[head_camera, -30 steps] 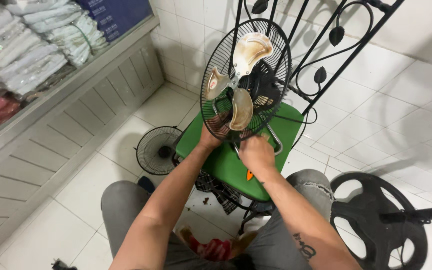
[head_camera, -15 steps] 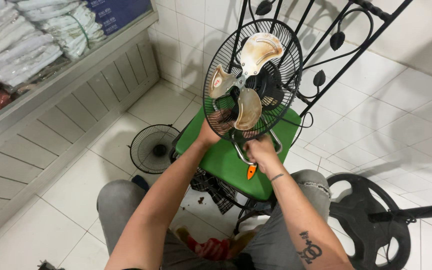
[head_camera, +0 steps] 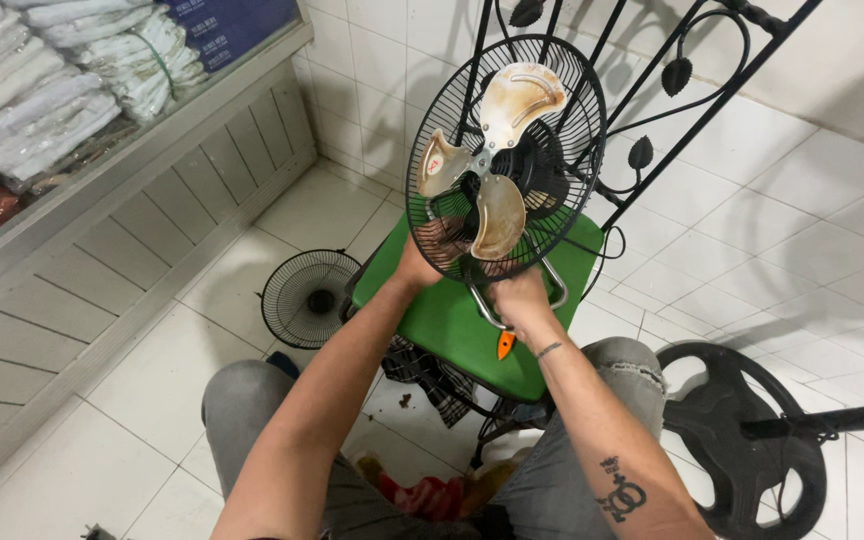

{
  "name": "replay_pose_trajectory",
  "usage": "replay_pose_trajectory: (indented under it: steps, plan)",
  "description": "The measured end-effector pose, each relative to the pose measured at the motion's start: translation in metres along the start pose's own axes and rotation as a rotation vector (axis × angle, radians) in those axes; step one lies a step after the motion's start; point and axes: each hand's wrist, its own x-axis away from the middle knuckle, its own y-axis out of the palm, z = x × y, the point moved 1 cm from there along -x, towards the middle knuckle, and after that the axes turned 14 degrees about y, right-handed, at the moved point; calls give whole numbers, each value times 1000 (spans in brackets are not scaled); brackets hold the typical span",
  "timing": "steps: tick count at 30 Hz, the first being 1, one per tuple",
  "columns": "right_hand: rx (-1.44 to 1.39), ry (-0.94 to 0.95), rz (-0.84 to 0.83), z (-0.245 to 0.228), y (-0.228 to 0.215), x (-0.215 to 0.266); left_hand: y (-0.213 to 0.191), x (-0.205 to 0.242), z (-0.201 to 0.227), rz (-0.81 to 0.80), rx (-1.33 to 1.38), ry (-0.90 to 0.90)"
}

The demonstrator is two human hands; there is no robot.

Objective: The person disassembles and reassembles a small electric fan. They remove the front grille, detach the fan blades, and then reattach the blades and grille, securing them with a screwdriver.

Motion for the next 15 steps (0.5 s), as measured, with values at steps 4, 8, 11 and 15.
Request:
replay_pose_trajectory:
  steps: [4,8,11,15]
  plan:
    - [247,-480,40,4,-6,-15,3,-3,7,-41,-59,-63]
    - [363,75,-51,0,-13,-20,0,-12,9,-53,-20,-24]
    - [556,-733,280,-11,-14,0,2,-11,12,15,109,26]
    - [919,-442,416,-7,-7,20,12,-9,14,167,411,-32]
